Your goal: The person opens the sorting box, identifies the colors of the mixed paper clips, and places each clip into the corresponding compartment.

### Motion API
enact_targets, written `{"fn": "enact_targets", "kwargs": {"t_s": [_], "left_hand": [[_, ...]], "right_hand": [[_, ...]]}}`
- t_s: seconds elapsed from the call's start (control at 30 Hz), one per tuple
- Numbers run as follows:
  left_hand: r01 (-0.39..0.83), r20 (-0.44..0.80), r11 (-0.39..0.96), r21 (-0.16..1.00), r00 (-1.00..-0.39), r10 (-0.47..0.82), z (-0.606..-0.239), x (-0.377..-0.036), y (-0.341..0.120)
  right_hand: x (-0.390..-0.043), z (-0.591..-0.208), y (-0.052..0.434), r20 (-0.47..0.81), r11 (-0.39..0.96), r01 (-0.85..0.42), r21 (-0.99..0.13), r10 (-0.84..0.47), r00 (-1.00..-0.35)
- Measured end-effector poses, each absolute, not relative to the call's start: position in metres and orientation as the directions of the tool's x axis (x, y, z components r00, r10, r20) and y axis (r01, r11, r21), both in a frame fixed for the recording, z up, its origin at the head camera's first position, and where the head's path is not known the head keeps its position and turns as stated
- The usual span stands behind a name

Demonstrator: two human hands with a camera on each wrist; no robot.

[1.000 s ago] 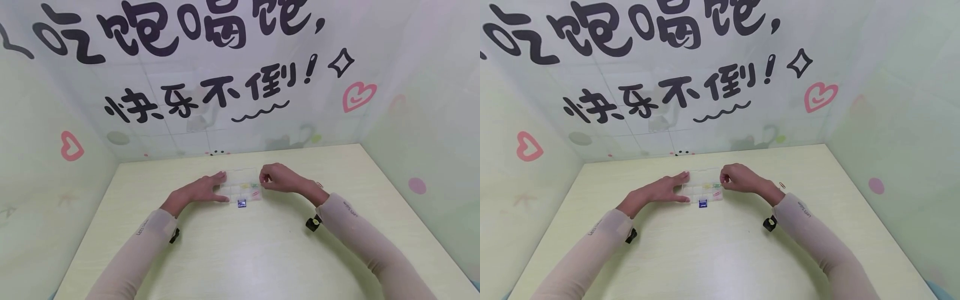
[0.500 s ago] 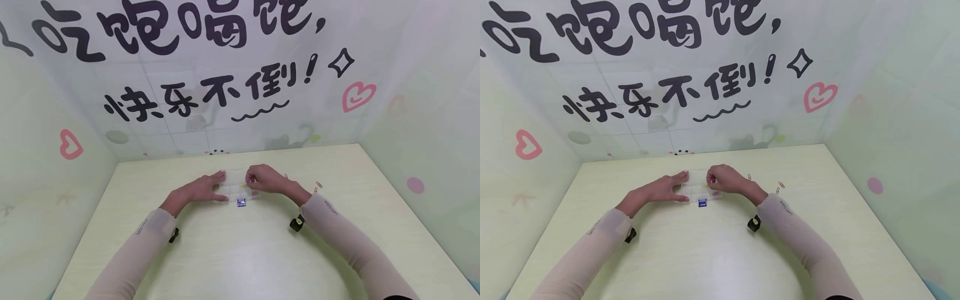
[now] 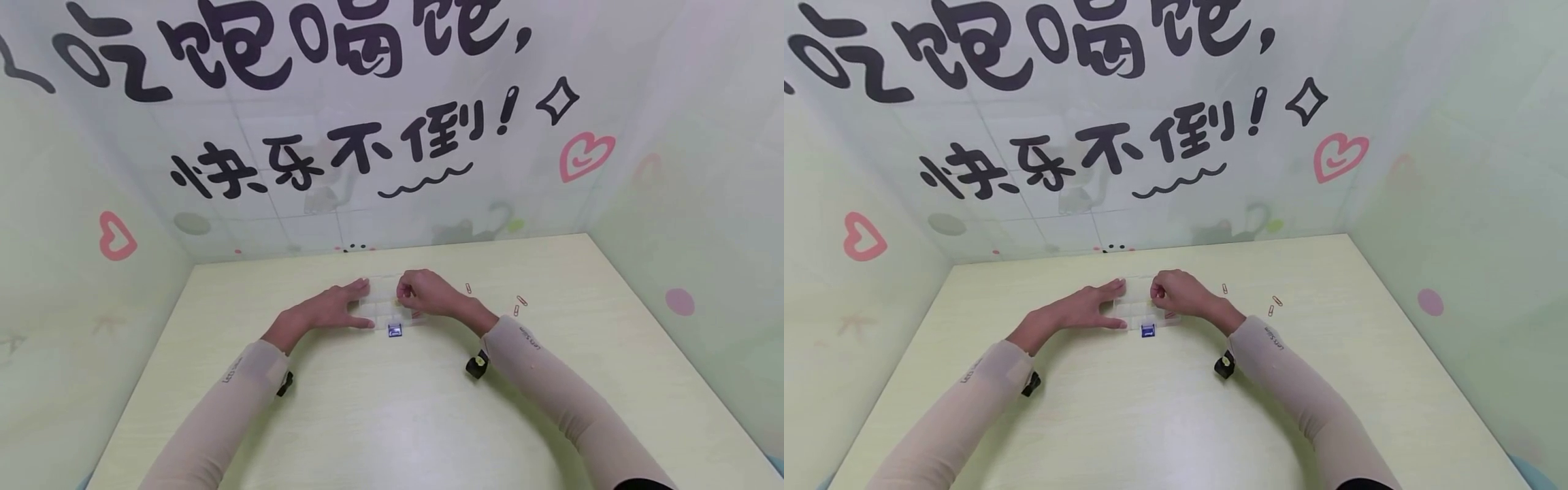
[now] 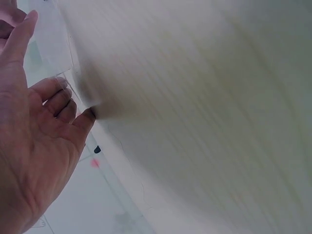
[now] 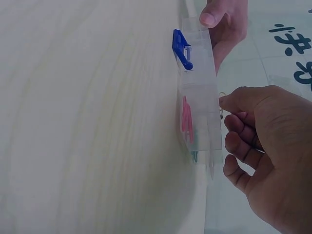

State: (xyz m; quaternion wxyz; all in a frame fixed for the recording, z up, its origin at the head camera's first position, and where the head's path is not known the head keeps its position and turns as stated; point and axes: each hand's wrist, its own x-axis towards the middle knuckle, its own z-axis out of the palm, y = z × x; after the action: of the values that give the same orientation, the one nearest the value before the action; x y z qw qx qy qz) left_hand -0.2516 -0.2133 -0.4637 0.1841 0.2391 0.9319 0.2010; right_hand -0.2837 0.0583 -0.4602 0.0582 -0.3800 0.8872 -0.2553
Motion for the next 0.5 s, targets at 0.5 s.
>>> {"fn": "enact_targets", "kwargs": {"t_s": [0.5], "left_hand": [[0.374, -0.249, 0.805, 0.461, -0.815, 0.522, -0.465, -0.254, -0.213]], "right_hand": [[-0.281, -0.459, 0.070, 0.092, 0.603, -0.626, -0.495, -0.680, -0.728]]}}
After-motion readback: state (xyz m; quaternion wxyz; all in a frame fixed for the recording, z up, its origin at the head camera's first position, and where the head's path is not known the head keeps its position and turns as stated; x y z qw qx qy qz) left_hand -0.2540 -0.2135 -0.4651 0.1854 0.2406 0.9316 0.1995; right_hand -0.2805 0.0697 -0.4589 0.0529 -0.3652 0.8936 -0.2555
